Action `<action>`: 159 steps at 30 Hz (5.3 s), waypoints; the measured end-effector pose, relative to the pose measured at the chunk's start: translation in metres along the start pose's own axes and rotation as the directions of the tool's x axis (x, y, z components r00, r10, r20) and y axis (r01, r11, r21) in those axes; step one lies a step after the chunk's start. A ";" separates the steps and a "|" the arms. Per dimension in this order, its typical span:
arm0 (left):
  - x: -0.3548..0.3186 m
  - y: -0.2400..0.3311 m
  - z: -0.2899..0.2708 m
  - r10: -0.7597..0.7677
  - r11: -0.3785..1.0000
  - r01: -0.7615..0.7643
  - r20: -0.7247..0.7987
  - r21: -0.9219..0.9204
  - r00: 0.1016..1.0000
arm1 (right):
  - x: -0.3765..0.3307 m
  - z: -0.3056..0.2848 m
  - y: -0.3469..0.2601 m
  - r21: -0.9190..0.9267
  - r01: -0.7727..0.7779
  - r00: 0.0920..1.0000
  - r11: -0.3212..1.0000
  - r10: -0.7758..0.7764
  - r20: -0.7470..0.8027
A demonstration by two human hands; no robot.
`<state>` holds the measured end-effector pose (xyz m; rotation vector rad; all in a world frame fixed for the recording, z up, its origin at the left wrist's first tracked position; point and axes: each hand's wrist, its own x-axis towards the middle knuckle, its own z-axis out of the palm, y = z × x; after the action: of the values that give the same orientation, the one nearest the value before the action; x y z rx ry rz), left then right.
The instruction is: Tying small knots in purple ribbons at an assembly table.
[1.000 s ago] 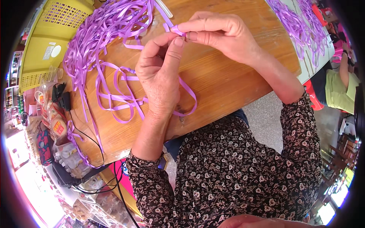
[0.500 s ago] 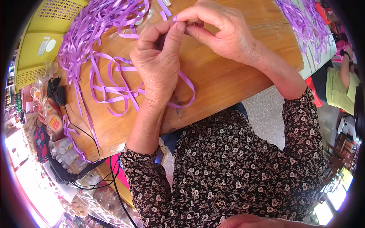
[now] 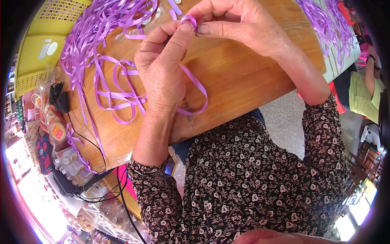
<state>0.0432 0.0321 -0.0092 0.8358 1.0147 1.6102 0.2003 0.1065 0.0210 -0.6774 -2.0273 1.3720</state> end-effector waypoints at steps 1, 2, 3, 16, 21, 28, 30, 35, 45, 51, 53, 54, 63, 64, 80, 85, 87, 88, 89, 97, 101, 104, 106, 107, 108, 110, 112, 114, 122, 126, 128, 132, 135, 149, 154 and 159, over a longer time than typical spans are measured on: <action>-0.001 0.001 0.002 0.018 0.998 -0.017 -0.024 0.055 1.000 | 0.000 0.001 0.001 -0.020 0.044 0.999 0.999 -0.044 0.004; -0.001 0.002 0.002 0.037 0.993 -0.032 -0.047 0.111 0.998 | 0.000 0.002 0.001 -0.017 0.044 0.999 0.999 -0.044 0.006; -0.001 0.002 0.001 0.036 0.993 -0.030 -0.051 0.113 0.998 | -0.001 0.004 0.002 -0.198 0.194 0.979 0.961 -0.203 -0.023; 0.013 0.003 -0.018 -0.346 0.938 0.347 0.143 0.019 0.927 | 0.026 -0.018 0.035 -0.652 0.756 0.385 0.055 -0.843 0.375; 0.012 0.002 -0.020 -0.346 0.937 0.348 0.175 0.019 0.922 | 0.014 -0.018 0.028 -0.624 0.652 0.646 0.432 -0.747 0.158; 0.008 -0.001 -0.010 -0.164 0.986 0.163 0.024 0.045 0.986 | 0.016 -0.008 0.033 -0.555 0.679 0.622 0.481 -0.778 0.087; 0.006 -0.001 -0.011 -0.110 0.992 0.109 0.007 0.059 0.994 | 0.005 -0.001 0.013 -0.495 0.561 0.771 0.664 -0.637 0.019; 0.005 -0.002 -0.008 -0.079 0.995 0.077 0.033 0.057 0.996 | 0.009 0.001 0.018 -0.412 0.633 0.714 0.655 -0.700 -0.014; 0.002 0.000 -0.002 -0.128 0.974 0.139 0.073 -0.180 0.989 | 0.003 0.002 0.003 0.503 -0.287 0.944 0.815 0.330 0.005; 0.002 -0.004 -0.005 -0.133 0.893 0.227 0.253 -0.388 0.958 | 0.004 0.003 0.009 0.681 -0.342 0.927 0.647 0.353 0.129; 0.002 -0.004 -0.006 -0.134 0.874 0.249 0.286 -0.417 0.949 | 0.004 0.003 0.010 0.703 -0.361 0.922 0.613 0.347 0.171; 0.002 -0.004 -0.007 -0.132 0.875 0.246 0.285 -0.417 0.950 | 0.003 0.003 0.010 0.675 -0.325 0.940 0.662 0.307 0.151; 0.004 -0.004 -0.009 -0.167 0.888 0.255 0.250 -0.382 0.954 | 0.001 0.003 -0.011 -0.210 0.379 0.898 0.901 -0.413 -0.150; 0.004 -0.004 -0.009 -0.181 0.890 0.265 0.246 -0.372 0.952 | 0.001 0.001 -0.011 -0.270 0.436 0.869 0.858 -0.480 -0.120; 0.001 -0.004 -0.005 -0.225 0.927 0.274 0.203 -0.258 0.953 | -0.002 -0.008 -0.004 -0.273 0.387 0.901 0.881 -0.424 -0.091; -0.002 0.002 -0.003 -0.164 0.980 0.185 0.222 -0.076 0.961 | 0.011 -0.013 0.021 -0.378 0.701 0.654 0.604 -0.756 0.004; -0.002 0.001 -0.003 -0.164 0.983 0.178 0.190 -0.055 0.968 | 0.010 -0.013 0.025 -0.393 0.701 0.648 0.595 -0.761 0.004; -0.002 0.000 -0.003 -0.169 0.977 0.189 0.182 -0.098 0.969 | 0.010 -0.012 0.027 -0.405 0.702 0.641 0.585 -0.767 0.004; -0.002 -0.001 -0.004 -0.175 0.970 0.200 0.174 -0.142 0.969 | 0.010 -0.012 0.028 -0.405 0.703 0.641 0.585 -0.767 0.004; -0.005 0.003 -0.002 -0.186 0.972 0.201 0.122 -0.122 0.975 | 0.010 -0.011 0.027 -0.387 0.671 0.674 0.632 -0.738 -0.035; -0.006 0.006 0.001 -0.167 0.981 0.175 0.086 -0.088 0.982 | 0.011 -0.012 0.030 -0.352 0.688 0.665 0.634 -0.746 -0.044; -0.007 0.006 0.000 -0.166 0.979 0.175 0.090 -0.103 0.982 | 0.010 -0.013 0.030 -0.369 0.688 0.661 0.625 -0.750 -0.039; -0.006 0.006 -0.001 -0.180 0.977 0.188 0.082 -0.103 0.980 | 0.010 -0.013 0.029 -0.347 0.665 0.687 0.661 -0.724 -0.063; -0.005 0.007 -0.001 -0.195 0.974 0.202 0.074 -0.102 0.978 | 0.010 -0.013 0.029 -0.346 0.666 0.686 0.661 -0.725 -0.063; -0.006 0.007 0.000 -0.194 0.974 0.201 0.073 -0.102 0.978 | 0.009 -0.013 0.028 -0.325 0.657 0.699 0.681 -0.711 -0.075; -0.006 0.007 0.004 -0.180 0.983 0.181 0.012 -0.019 0.984 | 0.007 -0.012 0.014 -0.302 0.647 0.713 0.700 -0.696 -0.084; -0.007 0.007 0.005 -0.179 0.984 0.179 0.009 0.003 0.984 | -0.003 -0.009 -0.017 -0.286 0.432 0.879 0.855 -0.470 -0.077; -0.006 0.007 0.006 -0.178 0.984 0.178 0.010 0.025 0.984 | -0.002 -0.009 -0.009 -0.383 0.498 0.840 0.778 -0.543 -0.012; -0.001 0.003 -0.006 -0.206 0.979 0.204 0.088 0.029 0.975 | 0.016 -0.024 0.031 -0.718 0.683 0.515 0.134 -0.786 0.342; -0.001 0.005 -0.006 -0.115 0.976 0.107 0.028 0.188 0.993 | -0.001 -0.015 0.004 -0.597 0.474 0.854 0.647 -0.503 0.133; 0.000 0.007 -0.005 -0.116 0.974 0.113 0.006 0.198 0.993 | 0.000 -0.013 0.002 -0.620 0.502 0.832 0.603 -0.533 0.155; 0.001 0.009 -0.007 -0.095 0.977 0.092 0.006 0.194 0.995 | 0.013 -0.023 0.030 -0.810 0.570 0.628 0.136 -0.708 0.323; 0.001 0.010 -0.008 -0.106 0.975 0.100 0.018 0.196 0.994 | 0.015 -0.023 0.031 -0.769 0.612 0.592 0.186 -0.753 0.289; 0.001 0.009 -0.008 -0.202 0.979 0.201 0.015 0.041 0.979 | 0.015 -0.032 0.025 -0.579 0.675 0.626 0.457 -0.771 0.121; 0.000 0.010 -0.008 -0.193 0.980 0.193 -0.006 0.048 0.981 | 0.008 -0.022 0.001 -0.579 0.638 0.666 0.507 -0.741 0.086; -0.001 0.009 -0.010 -0.184 0.982 0.184 -0.004 0.052 0.983 | 0.009 -0.021 0.003 -0.554 0.463 0.840 0.692 -0.542 0.026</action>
<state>0.0312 0.0278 -0.0048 0.7542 1.1048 1.4322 0.2092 0.1267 0.0259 -0.3654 -2.2649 0.4060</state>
